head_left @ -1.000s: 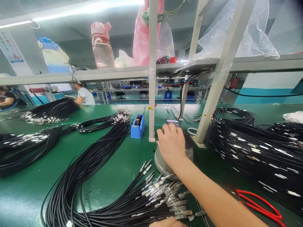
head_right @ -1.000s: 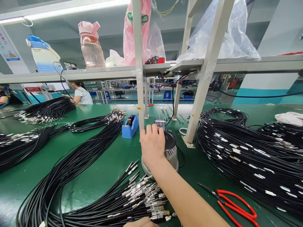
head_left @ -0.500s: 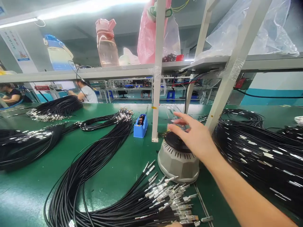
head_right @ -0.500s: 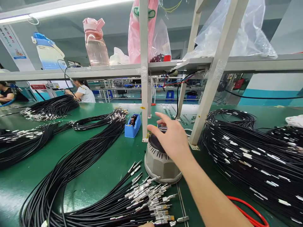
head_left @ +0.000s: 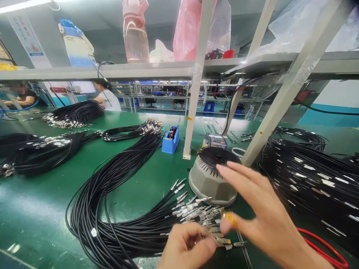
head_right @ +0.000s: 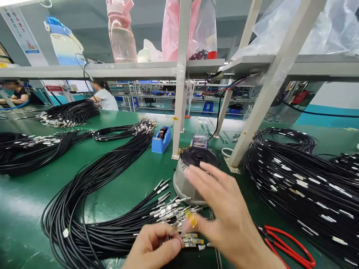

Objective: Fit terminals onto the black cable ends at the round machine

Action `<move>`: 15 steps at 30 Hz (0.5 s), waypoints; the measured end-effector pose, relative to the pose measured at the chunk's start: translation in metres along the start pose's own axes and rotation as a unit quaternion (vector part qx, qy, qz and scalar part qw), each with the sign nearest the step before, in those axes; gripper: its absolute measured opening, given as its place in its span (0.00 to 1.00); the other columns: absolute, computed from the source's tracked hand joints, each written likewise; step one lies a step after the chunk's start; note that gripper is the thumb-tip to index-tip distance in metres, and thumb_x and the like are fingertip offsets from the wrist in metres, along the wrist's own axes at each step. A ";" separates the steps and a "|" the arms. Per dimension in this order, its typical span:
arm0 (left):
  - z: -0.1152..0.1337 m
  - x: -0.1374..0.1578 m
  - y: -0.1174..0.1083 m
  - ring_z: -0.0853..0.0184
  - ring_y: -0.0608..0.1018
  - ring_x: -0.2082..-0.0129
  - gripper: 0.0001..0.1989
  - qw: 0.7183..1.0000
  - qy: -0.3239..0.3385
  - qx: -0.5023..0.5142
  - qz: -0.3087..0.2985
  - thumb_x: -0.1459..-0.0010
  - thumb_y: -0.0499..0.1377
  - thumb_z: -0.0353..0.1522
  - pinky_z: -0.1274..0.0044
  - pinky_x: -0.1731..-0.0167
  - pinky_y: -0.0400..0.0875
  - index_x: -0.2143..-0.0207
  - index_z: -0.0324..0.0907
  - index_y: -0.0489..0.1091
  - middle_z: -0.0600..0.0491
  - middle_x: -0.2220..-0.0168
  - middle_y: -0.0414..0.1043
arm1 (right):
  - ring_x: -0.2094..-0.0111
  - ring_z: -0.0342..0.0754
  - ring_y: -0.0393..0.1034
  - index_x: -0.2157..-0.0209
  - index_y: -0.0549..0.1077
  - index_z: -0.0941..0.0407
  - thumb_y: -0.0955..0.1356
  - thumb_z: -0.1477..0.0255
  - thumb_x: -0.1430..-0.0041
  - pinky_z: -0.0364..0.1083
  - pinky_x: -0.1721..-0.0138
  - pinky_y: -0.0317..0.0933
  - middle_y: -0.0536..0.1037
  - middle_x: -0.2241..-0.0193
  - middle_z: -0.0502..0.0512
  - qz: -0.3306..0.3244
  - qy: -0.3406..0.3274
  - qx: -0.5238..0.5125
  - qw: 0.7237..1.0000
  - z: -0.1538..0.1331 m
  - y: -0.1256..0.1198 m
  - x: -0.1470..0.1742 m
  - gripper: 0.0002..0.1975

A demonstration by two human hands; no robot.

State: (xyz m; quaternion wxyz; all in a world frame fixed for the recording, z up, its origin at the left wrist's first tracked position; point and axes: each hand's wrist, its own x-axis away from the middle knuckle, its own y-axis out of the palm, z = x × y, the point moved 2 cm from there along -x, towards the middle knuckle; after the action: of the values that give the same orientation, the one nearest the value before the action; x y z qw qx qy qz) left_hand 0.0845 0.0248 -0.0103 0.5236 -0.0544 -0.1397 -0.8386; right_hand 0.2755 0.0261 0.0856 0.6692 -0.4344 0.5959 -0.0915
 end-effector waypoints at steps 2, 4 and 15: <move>0.011 -0.002 0.000 0.78 0.60 0.82 0.24 0.994 -0.043 0.066 -0.075 0.59 0.70 0.50 0.84 0.81 0.50 0.70 0.38 0.78 0.58 0.81 0.63 | 0.38 0.64 0.54 0.32 0.48 0.52 0.72 0.70 0.45 0.61 0.46 0.55 0.63 0.38 0.64 0.001 -0.060 -0.016 0.998 -0.013 0.001 0.027 0.44; 0.020 -0.001 0.001 0.80 0.52 0.85 0.25 0.985 -0.085 0.097 -0.119 0.57 0.70 0.50 0.83 0.84 0.43 0.68 0.37 0.79 0.62 0.85 0.55 | 0.38 0.67 0.53 0.32 0.46 0.52 0.72 0.74 0.47 0.62 0.49 0.54 0.59 0.37 0.67 -0.003 -0.063 -0.023 0.998 -0.020 0.003 0.047 0.46; 0.027 0.000 0.010 0.73 0.58 0.77 0.24 0.992 0.014 -0.089 -0.085 0.48 0.62 0.50 0.79 0.76 0.51 0.74 0.38 0.66 0.57 0.78 0.58 | 0.45 0.56 0.65 0.50 0.72 0.52 0.67 0.77 0.39 0.53 0.47 0.54 0.77 0.50 0.59 0.020 -0.042 0.055 0.997 -0.024 0.002 0.051 0.15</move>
State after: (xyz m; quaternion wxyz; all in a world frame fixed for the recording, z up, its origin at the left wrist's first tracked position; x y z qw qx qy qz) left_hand 0.0916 0.0288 0.0173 0.4451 -0.0769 -0.0618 -0.8900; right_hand 0.2678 -0.0166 0.0494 0.7182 -0.3882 0.5701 -0.0925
